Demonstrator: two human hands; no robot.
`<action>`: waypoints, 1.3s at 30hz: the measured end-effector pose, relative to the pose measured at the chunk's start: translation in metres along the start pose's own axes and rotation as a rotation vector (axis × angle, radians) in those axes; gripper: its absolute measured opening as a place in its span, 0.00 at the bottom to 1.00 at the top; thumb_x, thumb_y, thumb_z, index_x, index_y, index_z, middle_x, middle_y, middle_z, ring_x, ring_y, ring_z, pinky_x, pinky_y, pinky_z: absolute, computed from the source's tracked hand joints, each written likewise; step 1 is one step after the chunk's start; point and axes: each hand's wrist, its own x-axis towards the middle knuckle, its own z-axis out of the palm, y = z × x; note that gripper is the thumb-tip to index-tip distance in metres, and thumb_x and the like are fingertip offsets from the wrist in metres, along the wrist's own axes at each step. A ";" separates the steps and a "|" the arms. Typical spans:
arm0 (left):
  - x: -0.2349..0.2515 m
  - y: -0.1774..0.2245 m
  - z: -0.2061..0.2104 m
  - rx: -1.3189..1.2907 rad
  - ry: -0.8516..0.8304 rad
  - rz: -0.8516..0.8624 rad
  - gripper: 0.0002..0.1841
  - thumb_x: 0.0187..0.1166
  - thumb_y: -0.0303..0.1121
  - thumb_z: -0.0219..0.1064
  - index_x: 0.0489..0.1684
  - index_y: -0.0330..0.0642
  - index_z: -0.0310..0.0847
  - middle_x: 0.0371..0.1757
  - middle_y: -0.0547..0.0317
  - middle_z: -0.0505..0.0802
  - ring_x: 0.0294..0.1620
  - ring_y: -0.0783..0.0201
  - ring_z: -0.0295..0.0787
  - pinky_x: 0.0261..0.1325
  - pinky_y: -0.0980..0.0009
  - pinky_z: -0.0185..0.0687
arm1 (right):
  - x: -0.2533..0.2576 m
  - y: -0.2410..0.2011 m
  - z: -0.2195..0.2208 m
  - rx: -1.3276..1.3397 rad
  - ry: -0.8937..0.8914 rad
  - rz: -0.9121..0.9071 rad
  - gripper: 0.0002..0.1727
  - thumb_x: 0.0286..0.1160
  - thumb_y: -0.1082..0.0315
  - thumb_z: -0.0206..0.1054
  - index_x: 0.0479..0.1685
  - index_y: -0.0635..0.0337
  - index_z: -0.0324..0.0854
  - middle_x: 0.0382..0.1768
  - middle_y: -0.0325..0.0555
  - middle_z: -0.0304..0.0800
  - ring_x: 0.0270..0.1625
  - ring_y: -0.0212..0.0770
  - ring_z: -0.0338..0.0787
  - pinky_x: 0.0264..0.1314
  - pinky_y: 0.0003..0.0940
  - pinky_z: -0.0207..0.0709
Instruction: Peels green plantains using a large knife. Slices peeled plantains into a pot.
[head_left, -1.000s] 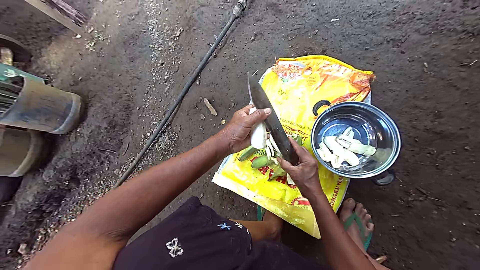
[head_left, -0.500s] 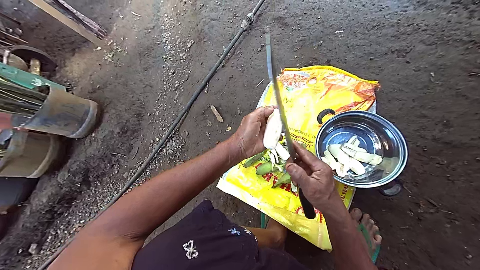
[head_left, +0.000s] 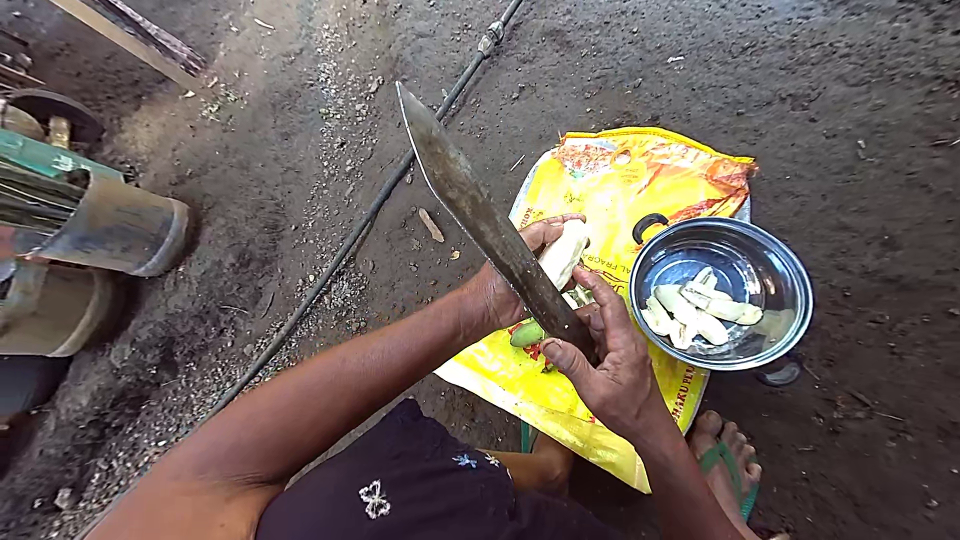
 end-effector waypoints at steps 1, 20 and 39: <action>0.001 0.000 -0.001 -0.004 0.006 -0.003 0.20 0.91 0.37 0.40 0.72 0.44 0.72 0.41 0.57 0.90 0.32 0.69 0.88 0.37 0.76 0.87 | 0.000 0.000 -0.001 -0.006 -0.007 0.006 0.43 0.76 0.53 0.72 0.85 0.70 0.61 0.42 0.42 0.92 0.39 0.23 0.89 0.45 0.19 0.86; -0.004 -0.011 0.005 0.046 0.130 0.078 0.13 0.91 0.30 0.45 0.63 0.44 0.73 0.35 0.65 0.86 0.33 0.74 0.86 0.38 0.79 0.84 | 0.001 0.012 -0.008 0.041 -0.058 0.121 0.39 0.80 0.53 0.66 0.87 0.63 0.62 0.38 0.34 0.87 0.32 0.18 0.82 0.36 0.14 0.78; -0.011 -0.017 -0.001 0.095 0.088 0.039 0.16 0.91 0.30 0.42 0.66 0.42 0.74 0.37 0.64 0.86 0.35 0.73 0.86 0.41 0.77 0.85 | 0.003 0.017 -0.012 0.082 -0.092 0.220 0.38 0.79 0.52 0.66 0.88 0.57 0.61 0.33 0.31 0.86 0.27 0.20 0.80 0.30 0.15 0.76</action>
